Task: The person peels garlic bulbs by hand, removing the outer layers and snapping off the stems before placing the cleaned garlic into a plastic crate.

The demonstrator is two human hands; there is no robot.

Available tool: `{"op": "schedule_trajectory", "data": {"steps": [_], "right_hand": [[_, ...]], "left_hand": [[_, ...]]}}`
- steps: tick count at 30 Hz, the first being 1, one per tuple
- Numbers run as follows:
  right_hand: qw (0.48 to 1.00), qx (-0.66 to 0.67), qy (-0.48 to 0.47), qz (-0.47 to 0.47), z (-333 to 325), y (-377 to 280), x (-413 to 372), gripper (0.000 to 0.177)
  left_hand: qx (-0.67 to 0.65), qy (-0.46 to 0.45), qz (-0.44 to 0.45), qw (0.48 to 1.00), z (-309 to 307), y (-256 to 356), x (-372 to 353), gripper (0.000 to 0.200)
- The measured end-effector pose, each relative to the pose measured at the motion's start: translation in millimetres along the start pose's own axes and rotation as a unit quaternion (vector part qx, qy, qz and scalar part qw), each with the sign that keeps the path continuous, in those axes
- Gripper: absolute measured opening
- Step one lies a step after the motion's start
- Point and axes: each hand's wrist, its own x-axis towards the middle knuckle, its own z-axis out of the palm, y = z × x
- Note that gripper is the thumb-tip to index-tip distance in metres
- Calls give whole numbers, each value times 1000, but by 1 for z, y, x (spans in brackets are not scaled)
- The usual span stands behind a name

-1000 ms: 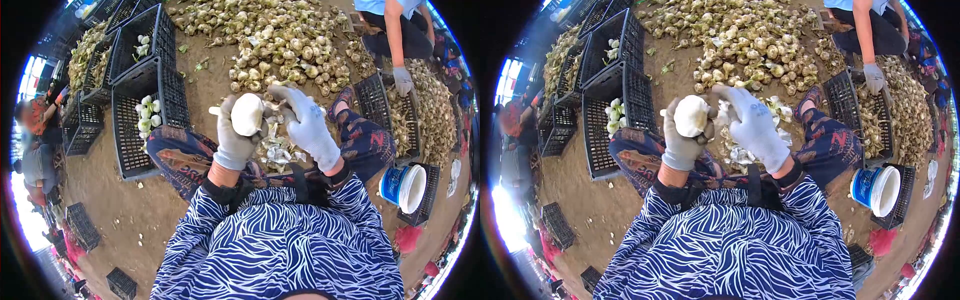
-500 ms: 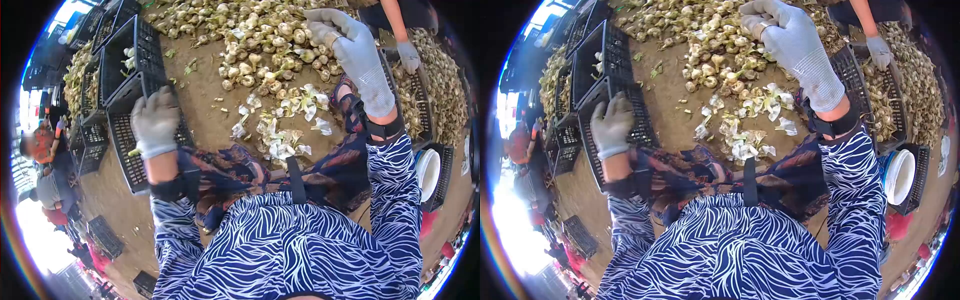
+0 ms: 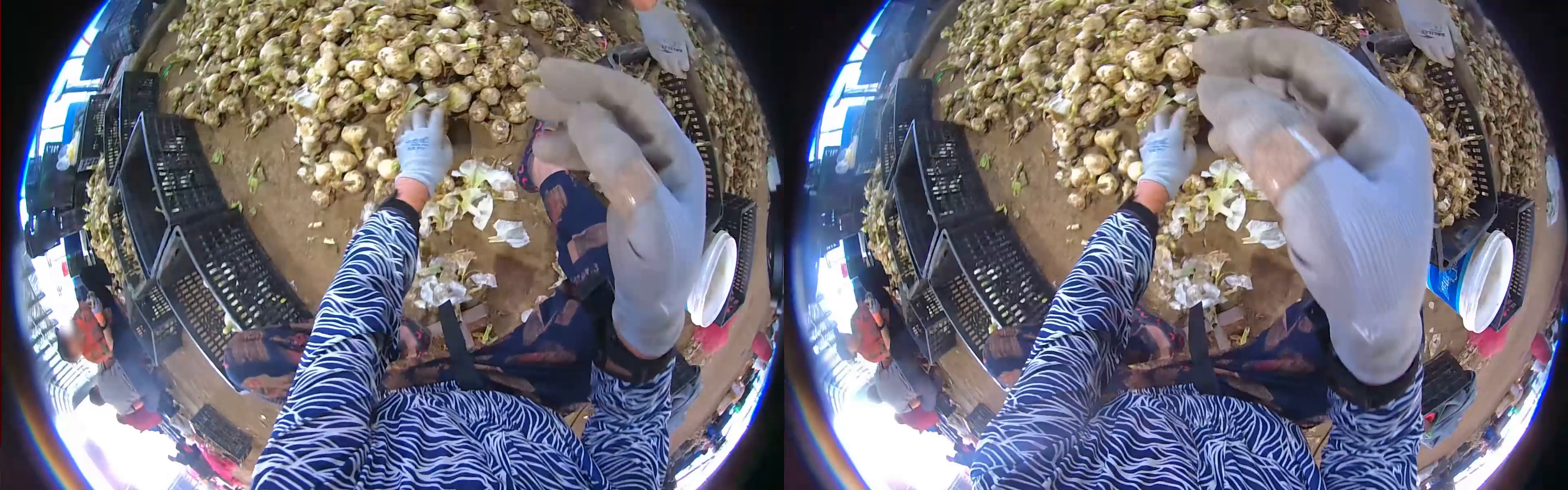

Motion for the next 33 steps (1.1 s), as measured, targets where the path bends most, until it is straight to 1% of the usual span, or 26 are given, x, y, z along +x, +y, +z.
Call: {"op": "schedule_trajectory", "data": {"steps": [2, 3, 4, 5, 6, 8, 10, 11, 12, 13, 14, 15, 16, 17, 18, 20, 22, 23, 24, 26, 27, 28, 29, 30, 32, 33], "right_hand": [[999, 15, 22, 28, -4, 2, -1, 36], [999, 4, 34, 26, -3, 2, -1, 36], [999, 2, 35, 27, -5, 2, -1, 36], [998, 13, 49, 47, -9, 2, -1, 35], [996, 24, 64, 64, -12, 2, -2, 35], [995, 22, 76, 53, -28, 6, -2, 35], [992, 61, 105, 31, -42, 10, -3, 36], [991, 67, 114, 28, -46, 13, -2, 38], [991, 66, 116, 28, -48, 12, -3, 38], [990, 58, 122, 51, -49, 13, -3, 38], [988, 49, 127, 75, -50, 13, -3, 38], [987, 48, 125, 84, -51, 13, -3, 39], [988, 44, 124, 86, -53, 16, -5, 39], [987, 71, 124, 74, -56, 20, -6, 39], [985, 97, 125, 63, -59, 25, -5, 39], [986, 78, 130, 61, -69, 32, -3, 40], [986, 113, 113, 40, -76, 39, -3, 40], [985, 133, 102, 26, -78, 41, -5, 40], [985, 133, 104, 28, -76, 40, -6, 40], [981, 131, 123, 66, -65, 31, -7, 37], [979, 136, 128, 85, -59, 23, -6, 35], [979, 140, 121, 82, -58, 21, -6, 35], [986, 115, 103, 60, -58, 22, -5, 35], [992, 90, 84, 39, -55, 23, -5, 35], [990, 117, 73, 31, -45, 25, -8, 36], [993, 95, 55, 43, -40, 23, -10, 35]], "left_hand": [[18, -13, 14, 1000, 16, -4, 15, 46], [98, -116, 24, 988, 15, -9, 22, 49], [175, -217, 34, 960, 13, -12, 25, 53], [184, -188, 23, 964, 16, -16, 22, 54], [154, -221, -34, 963, -9, -5, 24, 46], [169, -221, -80, 957, -2, -27, 15, 46], [218, -375, -132, 891, -26, -32, 21, 48], [193, -428, -163, 868, -34, -31, 27, 46], [192, -428, -161, 868, -38, -21, 27, 46], [165, -313, -104, 930, -39, -8, 27, 44], [133, -192, -46, 971, -40, 7, 30, 43], [81, -156, -26, 984, -34, 24, 44, 41], [64, -162, -6, 985, -27, 42, 62, 41], [65, -169, -4, 983, -5, 50, 78, 41], [98, -229, 12, 968, 17, 50, 95, 41], [127, -143, 49, 980, 52, 42, 99, 43], [153, -195, 35, 968, 44, 43, 103, 47], [141, -227, -10, 963, 43, 34, 106, 47], [112, -231, -29, 966, 41, 18, 104, 40], [176, -289, -16, 941, 19, 10, 84, 37], [187, -294, 13, 937, 10, 3, 66, 37], [198, -298, 41, 933, 5, -6, 45, 37], [193, -300, 38, 934, 4, -14, 26, 39], [186, -291, 51, 937, 0, -23, 5, 41], [194, -284, 32, 939, -10, -28, -30, 44], [143, -239, 30, 960, -25, -31, -49, 48]]}}
